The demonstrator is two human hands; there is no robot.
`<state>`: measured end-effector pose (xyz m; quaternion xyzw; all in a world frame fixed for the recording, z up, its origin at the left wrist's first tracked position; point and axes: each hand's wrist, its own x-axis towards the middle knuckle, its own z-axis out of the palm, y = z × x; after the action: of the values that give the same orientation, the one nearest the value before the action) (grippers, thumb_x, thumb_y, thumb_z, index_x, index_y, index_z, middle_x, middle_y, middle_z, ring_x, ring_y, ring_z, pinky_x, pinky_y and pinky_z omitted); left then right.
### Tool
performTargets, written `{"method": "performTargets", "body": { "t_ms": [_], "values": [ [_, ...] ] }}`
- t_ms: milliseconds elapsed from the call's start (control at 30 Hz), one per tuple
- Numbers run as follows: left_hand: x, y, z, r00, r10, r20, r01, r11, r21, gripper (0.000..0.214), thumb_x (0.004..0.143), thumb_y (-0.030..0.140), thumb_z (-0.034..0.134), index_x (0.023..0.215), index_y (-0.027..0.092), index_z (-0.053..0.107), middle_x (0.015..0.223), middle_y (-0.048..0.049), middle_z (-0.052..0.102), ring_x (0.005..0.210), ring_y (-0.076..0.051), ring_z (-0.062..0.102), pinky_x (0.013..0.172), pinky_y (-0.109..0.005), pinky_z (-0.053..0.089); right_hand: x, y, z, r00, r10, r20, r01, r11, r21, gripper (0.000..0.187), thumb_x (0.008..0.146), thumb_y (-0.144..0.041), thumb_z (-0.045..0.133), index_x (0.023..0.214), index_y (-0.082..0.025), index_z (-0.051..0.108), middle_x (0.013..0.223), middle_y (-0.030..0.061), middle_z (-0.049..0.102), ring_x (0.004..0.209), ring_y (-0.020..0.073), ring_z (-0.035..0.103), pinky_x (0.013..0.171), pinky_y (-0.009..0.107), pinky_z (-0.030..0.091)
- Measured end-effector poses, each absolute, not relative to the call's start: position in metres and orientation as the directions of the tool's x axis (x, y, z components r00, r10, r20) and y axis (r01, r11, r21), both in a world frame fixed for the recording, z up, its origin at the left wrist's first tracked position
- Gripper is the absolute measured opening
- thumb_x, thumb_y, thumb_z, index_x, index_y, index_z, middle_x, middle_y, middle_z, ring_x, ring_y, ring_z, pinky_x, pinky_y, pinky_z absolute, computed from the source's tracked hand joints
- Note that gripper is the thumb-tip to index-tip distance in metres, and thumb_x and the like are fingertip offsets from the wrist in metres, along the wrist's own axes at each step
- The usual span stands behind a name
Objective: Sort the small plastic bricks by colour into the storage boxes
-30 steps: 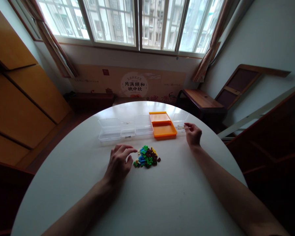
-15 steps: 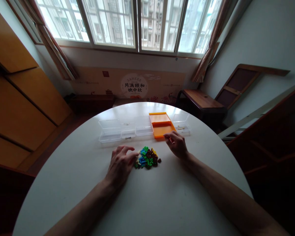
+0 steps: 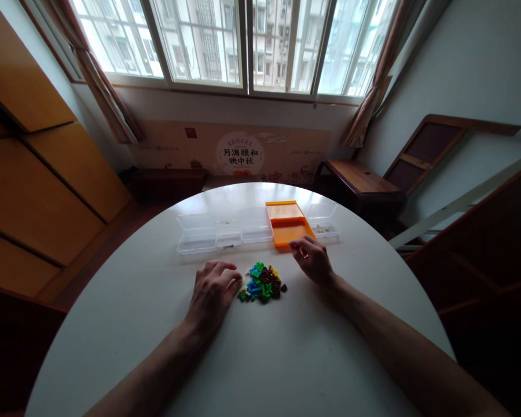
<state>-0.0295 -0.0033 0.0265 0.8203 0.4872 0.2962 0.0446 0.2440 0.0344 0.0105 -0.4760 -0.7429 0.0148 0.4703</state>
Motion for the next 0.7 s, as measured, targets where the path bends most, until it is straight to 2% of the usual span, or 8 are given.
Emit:
{"method": "performTargets", "body": {
  "t_ms": [333,700],
  "values": [
    [-0.0293,-0.0040,0.0293,0.309,0.816,0.489,0.758,-0.522,0.392,0.015,0.089,0.027,0.052,0.086,0.021,0.065,0.096,-0.0061,0.067,0.098,-0.024,0.054,0.087,-0.038,0.037,0.2423,0.0330,0.0122,-0.139,0.711,0.689,0.702,0.562,-0.438,0.016,0.088,-0.020,0.052,0.081,-0.018,0.066,0.070,0.0004,0.057,0.054,0.0090,0.047,0.056,0.022,0.042],
    [-0.0298,-0.0042,0.0303,0.292,0.779,0.555,0.757,-0.543,0.363,0.013,0.090,0.027,0.052,0.086,0.021,0.062,0.093,-0.0051,0.066,0.095,-0.023,0.054,0.084,-0.035,0.036,0.2410,0.0297,0.0141,-0.147,0.717,0.682,0.692,0.567,-0.447,0.015,0.088,-0.018,0.053,0.080,-0.018,0.066,0.070,0.0005,0.057,0.056,0.0094,0.050,0.056,0.021,0.042]
  ]
}}
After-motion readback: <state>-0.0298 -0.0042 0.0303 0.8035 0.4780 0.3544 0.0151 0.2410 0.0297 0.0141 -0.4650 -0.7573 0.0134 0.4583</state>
